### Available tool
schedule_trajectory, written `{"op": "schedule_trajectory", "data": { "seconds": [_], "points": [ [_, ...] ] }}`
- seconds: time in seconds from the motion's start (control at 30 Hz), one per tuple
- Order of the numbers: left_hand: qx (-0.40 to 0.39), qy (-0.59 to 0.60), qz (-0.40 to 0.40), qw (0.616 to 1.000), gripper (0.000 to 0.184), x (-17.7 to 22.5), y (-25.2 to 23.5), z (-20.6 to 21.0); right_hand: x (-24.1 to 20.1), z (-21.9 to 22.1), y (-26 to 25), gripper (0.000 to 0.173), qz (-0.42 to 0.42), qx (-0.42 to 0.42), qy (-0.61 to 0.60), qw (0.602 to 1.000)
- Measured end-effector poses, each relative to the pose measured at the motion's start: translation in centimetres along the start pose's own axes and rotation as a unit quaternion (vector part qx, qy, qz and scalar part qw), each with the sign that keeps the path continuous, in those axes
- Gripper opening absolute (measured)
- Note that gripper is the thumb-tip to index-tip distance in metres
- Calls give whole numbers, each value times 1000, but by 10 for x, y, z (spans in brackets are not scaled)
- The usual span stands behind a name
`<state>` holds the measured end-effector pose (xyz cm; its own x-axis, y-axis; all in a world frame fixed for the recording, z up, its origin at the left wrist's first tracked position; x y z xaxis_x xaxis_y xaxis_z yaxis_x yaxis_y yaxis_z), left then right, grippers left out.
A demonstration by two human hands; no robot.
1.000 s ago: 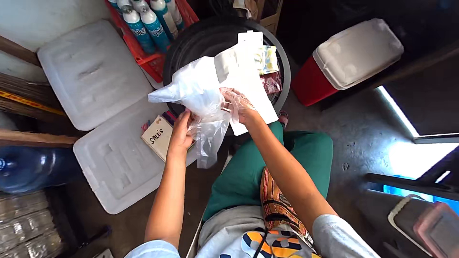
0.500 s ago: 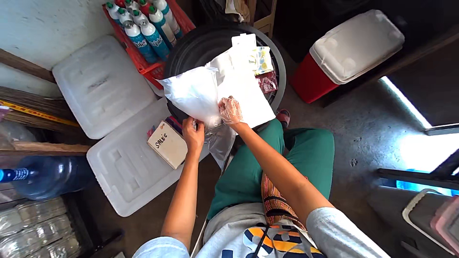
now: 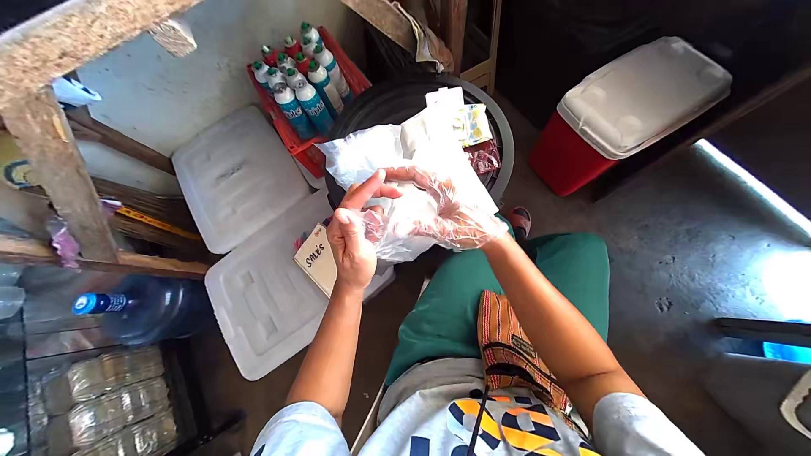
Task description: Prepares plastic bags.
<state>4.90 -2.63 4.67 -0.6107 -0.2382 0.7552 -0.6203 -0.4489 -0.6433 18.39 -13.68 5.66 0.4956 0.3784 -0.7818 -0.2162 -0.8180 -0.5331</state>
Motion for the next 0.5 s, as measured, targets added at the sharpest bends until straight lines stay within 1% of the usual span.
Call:
{"op": "schedule_trajectory", "data": {
  "seconds": [0.03, 0.07, 0.1, 0.13, 0.17, 0.2, 0.27, 0.3, 0.33, 0.4, 0.43, 0.5],
  "points": [
    [-4, 5, 18, 1000, 52, 3, -5, 2, -9, -5, -1, 60, 13, -17, 3, 1000],
    [-2, -2, 34, 999, 50, 5, -8, 2, -16, -7, 1, 45, 28, -13, 8, 999],
    [0, -19, 41, 999, 45, 7, -10, 2, -22, -6, 3, 27, 42, 5, 13, 999],
    [6, -34, 33, 999, 41, 9, -11, 2, -26, -6, 6, 15, 47, 21, 17, 999],
    [14, -31, 7, 999, 41, 11, -10, 2, -30, -7, 10, 10, 47, 30, 21, 998],
    [36, -18, -28, 999, 41, 12, -7, 3, -33, -8, 14, 9, 44, 37, 24, 998],
    [82, -4, -95, 992, 32, 15, 0, 4, -37, -10, 24, 12, 26, 52, 40, 998],
    [85, 4, -116, 990, 26, 19, 3, 3, -39, -10, 28, 12, 17, 61, 48, 997],
    [80, 16, -130, 988, 22, 23, 6, 1, -42, -9, 33, 13, 12, 75, 56, 996],
    [81, 48, -127, 987, 19, 30, 7, 1, -49, -9, 42, 16, 17, 97, 83, 992],
    [82, 63, -112, 988, 20, 32, 7, 1, -52, -9, 45, 22, 24, 96, 103, 990],
    [78, 75, -83, 991, 21, 33, 6, 4, -59, -12, 50, 50, 44, 64, 131, 988]
  ]
}}
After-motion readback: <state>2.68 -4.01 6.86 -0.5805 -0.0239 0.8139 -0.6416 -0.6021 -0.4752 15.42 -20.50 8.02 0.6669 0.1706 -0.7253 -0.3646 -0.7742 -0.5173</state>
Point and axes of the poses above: each hand's wrist, its own y-axis away from the middle knuckle, its own z-axis out of the palm, x = y × z, the point moved 1 cm from there along -y, towards the middle knuckle, and after that the axes turned 9 degrees about y, right-handed, at the moved point
